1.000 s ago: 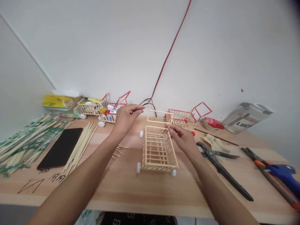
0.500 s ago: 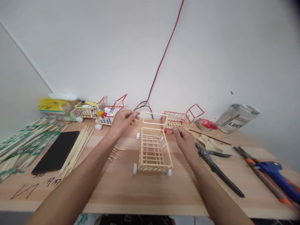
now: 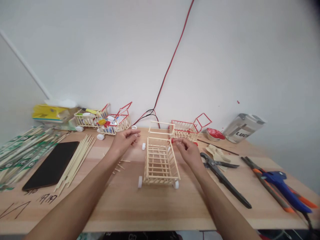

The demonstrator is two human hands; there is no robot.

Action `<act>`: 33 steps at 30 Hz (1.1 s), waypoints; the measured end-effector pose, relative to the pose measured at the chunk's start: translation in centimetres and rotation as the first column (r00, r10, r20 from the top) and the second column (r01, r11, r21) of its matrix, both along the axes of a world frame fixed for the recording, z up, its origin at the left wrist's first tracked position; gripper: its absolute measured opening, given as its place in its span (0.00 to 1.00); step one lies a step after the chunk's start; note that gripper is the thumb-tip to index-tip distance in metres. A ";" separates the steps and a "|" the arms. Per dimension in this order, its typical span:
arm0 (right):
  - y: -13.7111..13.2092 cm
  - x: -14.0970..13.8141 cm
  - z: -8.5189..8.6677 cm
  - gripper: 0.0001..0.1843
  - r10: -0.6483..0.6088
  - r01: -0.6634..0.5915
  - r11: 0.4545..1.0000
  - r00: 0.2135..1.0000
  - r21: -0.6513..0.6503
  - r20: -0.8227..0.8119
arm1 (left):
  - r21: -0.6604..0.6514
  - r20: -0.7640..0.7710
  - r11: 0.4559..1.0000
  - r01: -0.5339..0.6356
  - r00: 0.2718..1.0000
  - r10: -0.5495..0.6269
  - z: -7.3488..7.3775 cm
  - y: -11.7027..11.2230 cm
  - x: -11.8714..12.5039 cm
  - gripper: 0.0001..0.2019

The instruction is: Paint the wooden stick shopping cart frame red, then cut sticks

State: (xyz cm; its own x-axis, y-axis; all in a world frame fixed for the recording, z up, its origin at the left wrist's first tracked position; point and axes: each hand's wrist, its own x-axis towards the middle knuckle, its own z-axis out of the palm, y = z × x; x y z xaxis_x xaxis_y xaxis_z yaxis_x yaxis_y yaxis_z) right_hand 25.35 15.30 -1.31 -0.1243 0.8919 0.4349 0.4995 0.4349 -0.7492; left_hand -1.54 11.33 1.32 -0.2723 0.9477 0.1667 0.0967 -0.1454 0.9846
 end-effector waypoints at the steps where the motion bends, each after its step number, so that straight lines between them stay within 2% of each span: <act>1: 0.0 0.0 0.0 0.14 -0.003 0.003 1.000 1.000 -0.005 0.015 | 0.004 0.015 1.000 0.006 1.000 -0.006 -0.1 0.0 0.0 0.20; 5: 0.2 0.2 -0.2 0.16 -0.034 0.034 0.999 0.999 0.010 0.017 | 0.019 0.048 1.000 0.014 0.999 -0.015 -0.2 0.0 0.2 0.20; 13: 0.7 0.7 -0.7 0.11 -0.061 0.061 0.998 0.996 -0.006 -0.068 | 0.018 0.086 1.000 0.023 0.996 -0.025 -0.2 -0.3 0.7 0.17; 25: -0.2 0.8 0.7 0.14 -0.123 0.134 0.988 0.983 0.074 -0.140 | 0.035 0.121 0.999 0.022 0.992 -0.026 -0.3 -0.3 0.7 0.17; 30: -0.3 1.5 0.7 0.16 -0.174 0.178 0.983 0.982 0.053 -0.078 | 0.030 0.118 0.999 0.018 0.993 -0.021 -0.4 -0.2 0.7 0.16; 33: -0.3 1.6 0.6 0.16 -0.153 0.154 0.987 0.988 0.050 -0.026 | 0.028 0.129 0.999 0.020 0.991 -0.023 -0.6 -0.2 0.7 0.16</act>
